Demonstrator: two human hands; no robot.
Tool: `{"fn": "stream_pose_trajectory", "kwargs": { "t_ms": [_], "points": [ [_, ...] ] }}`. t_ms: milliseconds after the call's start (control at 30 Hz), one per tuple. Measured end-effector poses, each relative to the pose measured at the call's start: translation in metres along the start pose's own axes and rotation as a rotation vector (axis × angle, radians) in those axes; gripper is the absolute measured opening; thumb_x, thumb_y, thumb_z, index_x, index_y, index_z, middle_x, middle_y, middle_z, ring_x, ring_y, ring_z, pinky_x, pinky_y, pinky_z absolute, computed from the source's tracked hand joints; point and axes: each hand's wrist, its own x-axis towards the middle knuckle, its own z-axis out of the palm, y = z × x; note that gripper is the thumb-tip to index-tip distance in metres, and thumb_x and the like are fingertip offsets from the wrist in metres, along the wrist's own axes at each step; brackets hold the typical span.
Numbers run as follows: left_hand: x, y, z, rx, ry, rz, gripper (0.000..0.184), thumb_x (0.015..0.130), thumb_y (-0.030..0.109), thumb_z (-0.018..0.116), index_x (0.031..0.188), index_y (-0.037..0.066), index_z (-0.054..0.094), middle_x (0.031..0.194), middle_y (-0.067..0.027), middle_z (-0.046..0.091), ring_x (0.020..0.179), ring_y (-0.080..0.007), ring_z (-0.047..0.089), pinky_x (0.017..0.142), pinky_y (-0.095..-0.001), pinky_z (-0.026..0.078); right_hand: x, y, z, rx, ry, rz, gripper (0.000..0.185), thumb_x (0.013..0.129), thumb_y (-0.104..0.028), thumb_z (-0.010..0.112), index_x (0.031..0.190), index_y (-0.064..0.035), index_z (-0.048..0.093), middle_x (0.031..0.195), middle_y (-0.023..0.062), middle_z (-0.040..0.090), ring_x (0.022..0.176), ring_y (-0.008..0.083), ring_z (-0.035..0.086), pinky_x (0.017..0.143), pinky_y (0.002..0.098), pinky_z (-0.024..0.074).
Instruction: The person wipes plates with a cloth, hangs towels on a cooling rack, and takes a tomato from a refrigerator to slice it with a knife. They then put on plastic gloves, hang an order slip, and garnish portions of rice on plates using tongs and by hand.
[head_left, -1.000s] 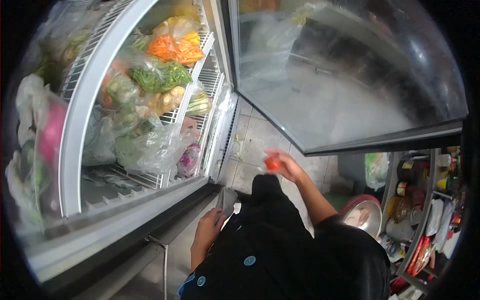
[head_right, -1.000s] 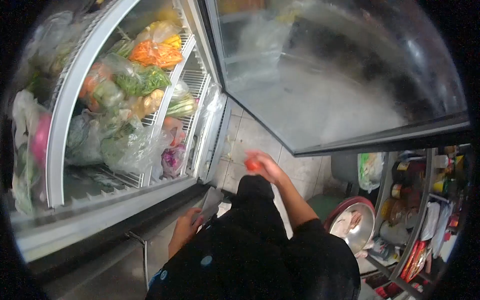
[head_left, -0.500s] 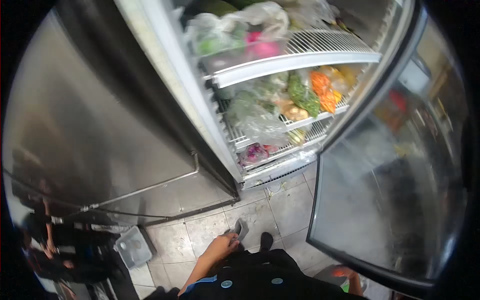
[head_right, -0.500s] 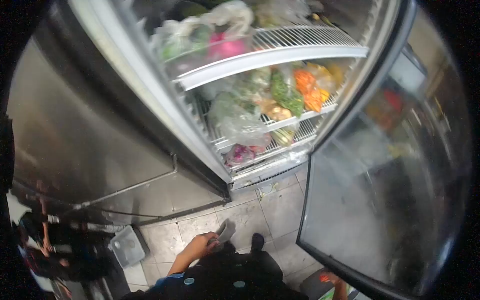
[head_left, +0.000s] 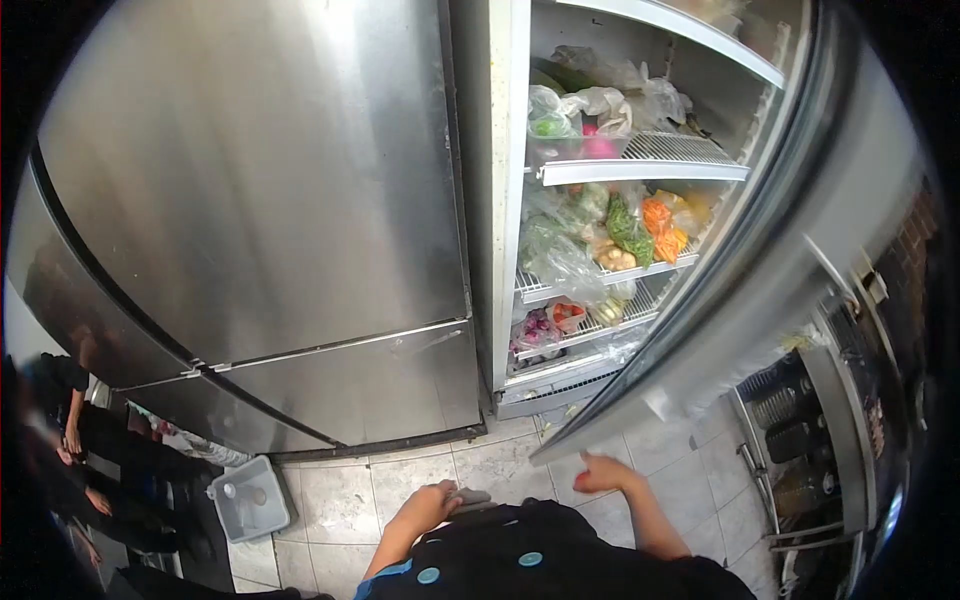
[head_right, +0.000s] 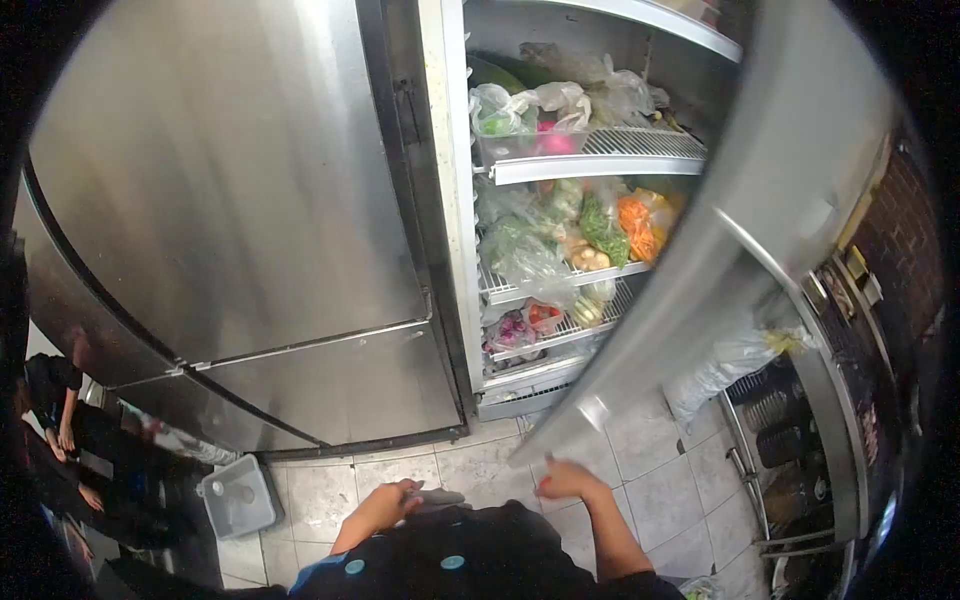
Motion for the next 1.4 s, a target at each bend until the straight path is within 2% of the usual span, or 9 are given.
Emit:
{"fn": "stream_pose_trajectory", "kwargs": {
  "t_ms": [133,333,500,867,967,1100,1133,1267,1400],
  "points": [
    [-0.031,-0.016,-0.001,-0.016,0.0,-0.147,0.03,0.085,0.028,0.06,0.103,0.003,0.059,0.087,-0.0233,0.064,0.084,-0.0396,0.062,0.074,-0.0431,0.05,-0.002,-0.096,-0.09,-0.003,0.132,-0.152,0.1,0.066,-0.034,0.064,0.14,0.0077,0.011,0.088,0.0266,0.063,0.084,0.0381,0.062,0.073,0.0406,0.0489],
    [-0.051,-0.005,0.01,-0.067,0.218,-0.258,0.031,0.083,0.026,0.063,0.104,0.003,0.059,0.084,-0.0212,0.065,0.083,-0.0385,0.063,0.075,-0.0419,0.05,0.082,-0.141,-0.124,-0.026,0.338,-0.14,0.115,0.069,-0.031,0.066,0.141,-0.0104,-0.022,0.09,0.0193,0.065,0.086,0.0379,0.062,0.082,0.0435,0.0472],
    [-0.049,0.013,0.029,-0.132,0.37,-0.328,0.024,0.082,0.018,0.063,0.1,0.002,0.059,0.078,-0.0191,0.066,0.077,-0.0348,0.065,0.069,-0.0391,0.051,0.125,-0.139,-0.129,-0.07,0.367,-0.178,0.118,0.067,-0.029,0.067,0.14,-0.0072,-0.023,0.093,0.0193,0.066,0.084,0.0366,0.063,0.083,0.0438,0.0474],
    [-0.039,0.034,0.085,-0.158,0.4,-0.451,0.029,0.082,0.023,0.064,0.102,0.002,0.059,0.08,-0.0248,0.063,0.08,-0.0408,0.062,0.069,-0.043,0.05,-0.001,-0.151,-0.276,-0.069,0.636,-0.284,0.117,0.064,-0.027,0.067,0.14,-0.0077,-0.021,0.079,0.0214,0.064,0.071,0.0396,0.062,0.07,0.0435,0.0507],
    [-0.045,0.061,0.077,-0.268,0.428,-0.536,0.031,0.084,0.022,0.063,0.107,0.002,0.057,0.076,-0.025,0.063,0.076,-0.0393,0.063,0.067,-0.0412,0.049,0.022,-0.126,-0.242,-0.071,0.602,-0.373,0.111,0.066,-0.022,0.062,0.141,-0.0081,-0.019,0.065,0.016,0.063,0.058,0.035,0.06,0.065,0.0401,0.0492],
    [-0.066,0.058,0.089,-0.264,0.447,-0.614,0.031,0.084,0.023,0.062,0.107,0.003,0.058,0.08,-0.0243,0.064,0.082,-0.0378,0.063,0.071,-0.0414,0.049,0.051,-0.095,-0.181,0.106,0.144,-0.23,0.112,0.066,-0.013,0.062,0.14,-0.004,-0.021,0.055,0.0086,0.057,0.046,0.0192,0.053,0.05,0.0325,0.0455],
    [-0.075,0.052,0.092,-0.306,0.434,-0.636,0.032,0.084,0.024,0.062,0.107,0.002,0.059,0.083,-0.0237,0.064,0.084,-0.0381,0.062,0.073,-0.0414,0.049,0.066,-0.084,-0.161,0.05,0.165,-0.252,0.114,0.066,-0.014,0.066,0.139,-0.0014,-0.021,0.066,0.0117,0.063,0.052,0.0216,0.058,0.054,0.0323,0.048],
    [-0.123,0.023,0.104,-0.324,0.495,-0.78,0.037,0.083,0.031,0.06,0.1,-0.002,0.063,0.096,-0.0262,0.062,0.093,-0.0391,0.06,0.08,-0.0444,0.048,0.13,-0.07,-0.088,0.123,-0.114,-0.153,0.116,0.07,-0.004,0.062,0.133,-0.0117,-0.035,0.056,0.0088,0.058,0.042,0.0175,0.053,0.039,0.0286,0.044],
    [-0.181,0.006,0.093,-0.332,0.321,-1.073,0.036,0.081,0.033,0.061,0.091,-0.002,0.066,0.096,-0.0238,0.064,0.093,-0.0354,0.062,0.078,-0.043,0.05,0.16,-0.155,-0.028,-0.023,-0.321,-0.174,0.113,0.071,-0.004,0.061,0.135,-0.0112,-0.032,0.06,0.0126,0.059,0.043,0.0196,0.055,0.039,0.0326,0.0464]
  ]
}}
